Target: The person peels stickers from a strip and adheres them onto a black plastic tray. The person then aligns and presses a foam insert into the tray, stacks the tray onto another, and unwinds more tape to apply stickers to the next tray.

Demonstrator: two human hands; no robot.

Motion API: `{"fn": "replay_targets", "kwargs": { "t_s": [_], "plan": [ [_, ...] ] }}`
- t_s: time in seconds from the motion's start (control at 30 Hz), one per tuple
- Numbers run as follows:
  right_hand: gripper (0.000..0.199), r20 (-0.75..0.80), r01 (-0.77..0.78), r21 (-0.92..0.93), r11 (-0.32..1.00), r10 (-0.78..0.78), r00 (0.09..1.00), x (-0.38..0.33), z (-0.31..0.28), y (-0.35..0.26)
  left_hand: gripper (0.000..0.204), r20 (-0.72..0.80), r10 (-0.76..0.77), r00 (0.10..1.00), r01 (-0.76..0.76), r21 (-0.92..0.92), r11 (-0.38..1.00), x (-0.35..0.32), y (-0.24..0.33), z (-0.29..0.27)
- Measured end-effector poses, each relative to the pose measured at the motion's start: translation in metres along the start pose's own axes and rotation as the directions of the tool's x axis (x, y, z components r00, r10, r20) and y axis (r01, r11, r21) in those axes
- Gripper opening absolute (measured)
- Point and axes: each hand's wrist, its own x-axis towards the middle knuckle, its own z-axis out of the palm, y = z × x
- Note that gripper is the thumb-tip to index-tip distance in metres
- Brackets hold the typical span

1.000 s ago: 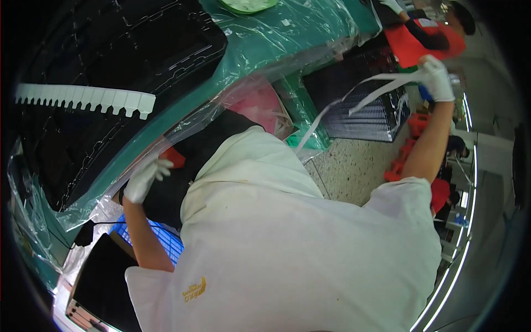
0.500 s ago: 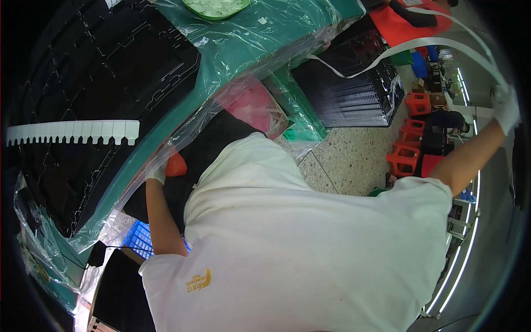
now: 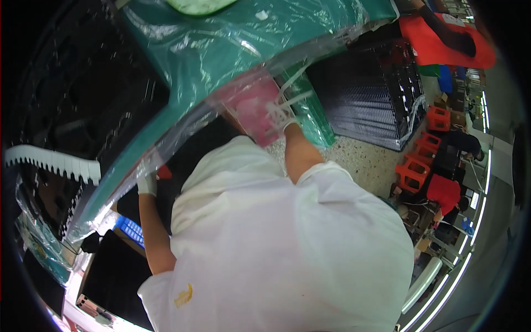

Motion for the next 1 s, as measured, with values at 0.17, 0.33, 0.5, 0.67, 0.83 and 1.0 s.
{"fn": "replay_targets", "kwargs": {
  "t_s": [0.17,0.33,0.5,0.67,0.83,1.0],
  "plan": [
    [0.042,0.412,-0.652,0.455,0.607,0.505,0.758,0.056,-0.098,-0.082,0.023,-0.184,0.296,0.937,-0.229,0.316,0.921,-0.026,-0.067,-0.023],
    [0.028,0.389,-0.496,0.868,-0.007,0.629,0.673,0.126,-0.032,0.022,0.032,-0.101,0.297,0.950,-0.203,0.522,0.829,-0.032,-0.028,-0.028],
    [0.031,0.242,-0.014,0.108,0.994,-0.012,0.970,0.178,-0.052,-0.009,0.044,-0.062,-0.024,0.998,0.059,0.648,0.759,-0.043,0.004,-0.051],
    [0.051,0.475,-0.419,0.342,0.841,0.230,0.849,0.114,-0.091,-0.118,0.049,0.081,-0.071,0.994,-0.007,0.705,0.709,-0.029,0.037,-0.049],
    [0.080,0.513,-0.399,0.625,0.671,0.033,0.858,0.021,0.032,-0.160,0.045,0.280,0.007,0.960,-0.202,0.677,0.707,-0.033,0.071,-0.060],
    [0.057,0.534,-0.357,0.532,0.768,0.023,0.845,0.057,-0.083,-0.132,0.042,0.354,0.030,0.935,-0.277,0.675,0.684,-0.049,0.101,-0.053]
  ]
}}
